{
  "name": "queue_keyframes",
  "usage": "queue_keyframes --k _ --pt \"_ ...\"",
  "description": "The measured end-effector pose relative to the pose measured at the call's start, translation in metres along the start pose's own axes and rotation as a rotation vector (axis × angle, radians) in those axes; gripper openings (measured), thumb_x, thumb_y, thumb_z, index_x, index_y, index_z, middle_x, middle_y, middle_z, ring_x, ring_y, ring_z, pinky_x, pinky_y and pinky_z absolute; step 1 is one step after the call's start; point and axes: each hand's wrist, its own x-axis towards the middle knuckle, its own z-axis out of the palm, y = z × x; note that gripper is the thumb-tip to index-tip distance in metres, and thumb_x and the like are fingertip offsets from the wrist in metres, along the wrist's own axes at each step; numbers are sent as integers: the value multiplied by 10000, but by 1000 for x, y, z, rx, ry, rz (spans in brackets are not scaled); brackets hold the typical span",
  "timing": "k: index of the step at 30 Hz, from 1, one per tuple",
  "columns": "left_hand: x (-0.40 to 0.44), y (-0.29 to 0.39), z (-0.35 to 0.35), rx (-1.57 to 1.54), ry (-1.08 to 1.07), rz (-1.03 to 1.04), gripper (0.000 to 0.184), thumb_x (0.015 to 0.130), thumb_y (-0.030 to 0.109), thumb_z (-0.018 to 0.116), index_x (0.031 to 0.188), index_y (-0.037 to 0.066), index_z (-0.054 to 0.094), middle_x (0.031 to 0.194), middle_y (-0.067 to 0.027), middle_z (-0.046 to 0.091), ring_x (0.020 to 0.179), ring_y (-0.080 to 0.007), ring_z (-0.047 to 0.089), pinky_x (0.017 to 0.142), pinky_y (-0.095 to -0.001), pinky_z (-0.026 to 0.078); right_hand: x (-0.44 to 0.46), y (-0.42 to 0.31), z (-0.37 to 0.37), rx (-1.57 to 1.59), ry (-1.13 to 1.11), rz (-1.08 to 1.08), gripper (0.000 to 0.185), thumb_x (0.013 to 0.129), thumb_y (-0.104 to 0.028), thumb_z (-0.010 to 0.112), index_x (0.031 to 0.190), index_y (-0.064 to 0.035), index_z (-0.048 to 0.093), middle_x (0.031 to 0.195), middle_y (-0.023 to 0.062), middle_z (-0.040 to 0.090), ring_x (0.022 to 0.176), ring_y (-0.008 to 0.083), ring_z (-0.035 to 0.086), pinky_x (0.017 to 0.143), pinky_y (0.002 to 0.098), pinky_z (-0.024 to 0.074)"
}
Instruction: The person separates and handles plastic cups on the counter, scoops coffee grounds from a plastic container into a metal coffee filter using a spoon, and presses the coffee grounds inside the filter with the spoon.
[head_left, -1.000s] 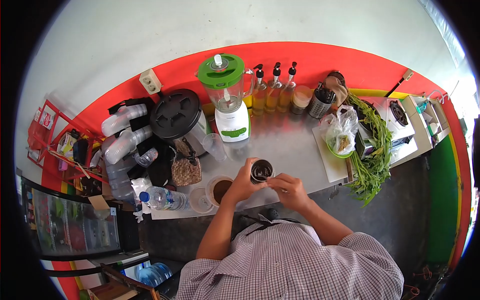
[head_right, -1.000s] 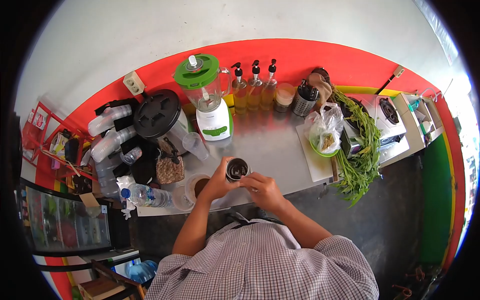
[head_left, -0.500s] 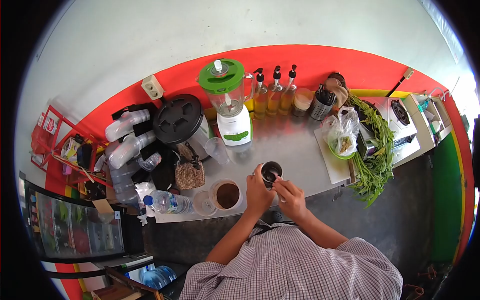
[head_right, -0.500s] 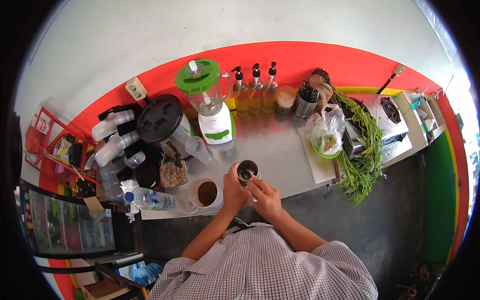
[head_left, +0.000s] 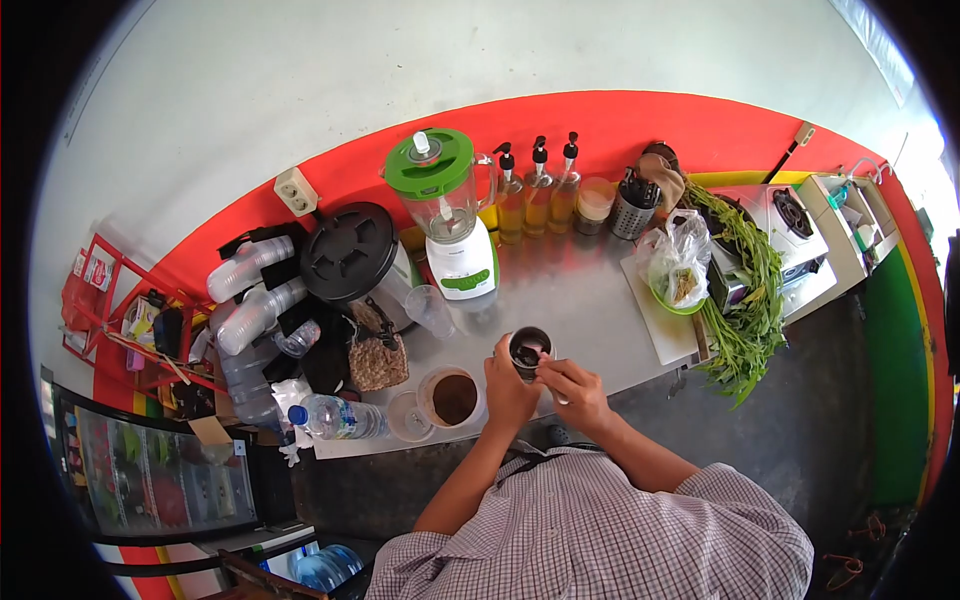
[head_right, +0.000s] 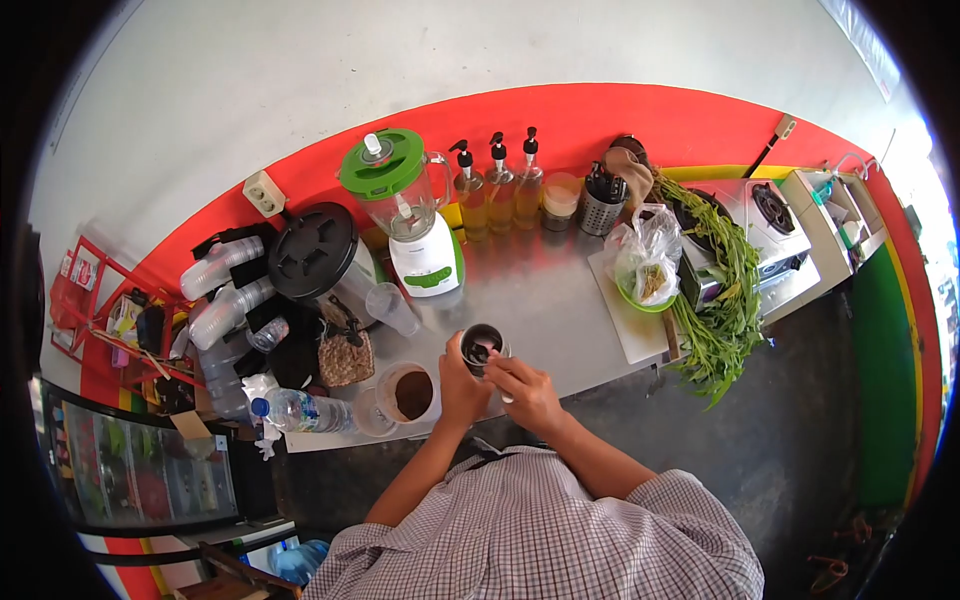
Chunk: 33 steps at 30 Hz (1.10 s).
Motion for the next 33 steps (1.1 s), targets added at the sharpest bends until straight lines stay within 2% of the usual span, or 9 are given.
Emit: queue_keyframes --k 8,10,14,17,19,22,25,29,33 --pt "1 -1 -7 -1 -63 -25 845 851 233 873 1546 46 432 1363 -194 650 1201 -417 587 982 -523 537 -1 8 -10 37 -63 -33 385 788 98 773 1143 -50 778 1181 132 779 994 324 795 800 409 666" --pt "1 -1 -6 -2 -52 6 843 854 236 870 1549 47 432 1371 -197 646 1202 -417 585 984 -523 537 5 1 -15 -61 -19 2 273 822 113 805 1061 -19 785 1146 153 784 1038 317 806 820 384 677" --pt "1 -5 -7 -5 -73 3 835 862 246 872 1548 52 438 1384 -204 644 1202 -418 592 991 -518 539 -3 0 -7 -6 -67 35 275 820 89 824 1064 -33 789 1155 147 785 1027 315 804 825 383 674" --pt "6 -8 -15 -35 -90 -1 824 857 247 881 1533 52 454 1354 -200 669 1189 -425 616 991 -518 541 -2 2 -7 86 -139 -87 406 777 111 766 1147 -55 773 1224 126 762 999 314 796 810 400 671" --pt "9 -8 -23 -50 -111 4 819 850 245 889 1523 52 464 1335 -195 683 1180 -429 630 989 -520 541 2 -2 -15 86 -135 10 278 845 83 820 1094 -39 794 1187 122 770 998 301 805 812 384 669" --pt "11 -2 -30 -87 -69 28 801 836 235 902 1499 53 490 1305 -186 702 1164 -437 648 987 -522 542 11 -5 -24 63 -90 63 271 852 82 819 1094 -38 795 1184 117 756 958 288 806 791 377 667" --pt "8 3 -28 -28 -70 -12 803 821 216 912 1485 23 504 1293 -247 690 1170 -447 662 1011 -518 529 12 -6 -20 -38 -73 16 276 859 85 809 1104 -42 794 1178 117 749 922 276 804 770 368 666" --pt "3 -8 -12 12 7 17 777 841 245 904 1485 63 507 1302 -177 697 1152 -428 645 973 -522 546 1 -9 -4 -111 -53 51 286 865 93 794 1117 -42 790 1164 113 754 916 277 802 764 373 667" --pt "1 -5 -20 41 -8 -30 768 854 260 897 1481 57 503 1286 -178 699 1126 -438 643 929 -526 553 2 -7 -8 29 -166 -38 439 771 122 748 1175 -48 758 1218 129 742 1007 324 790 810 413 668"
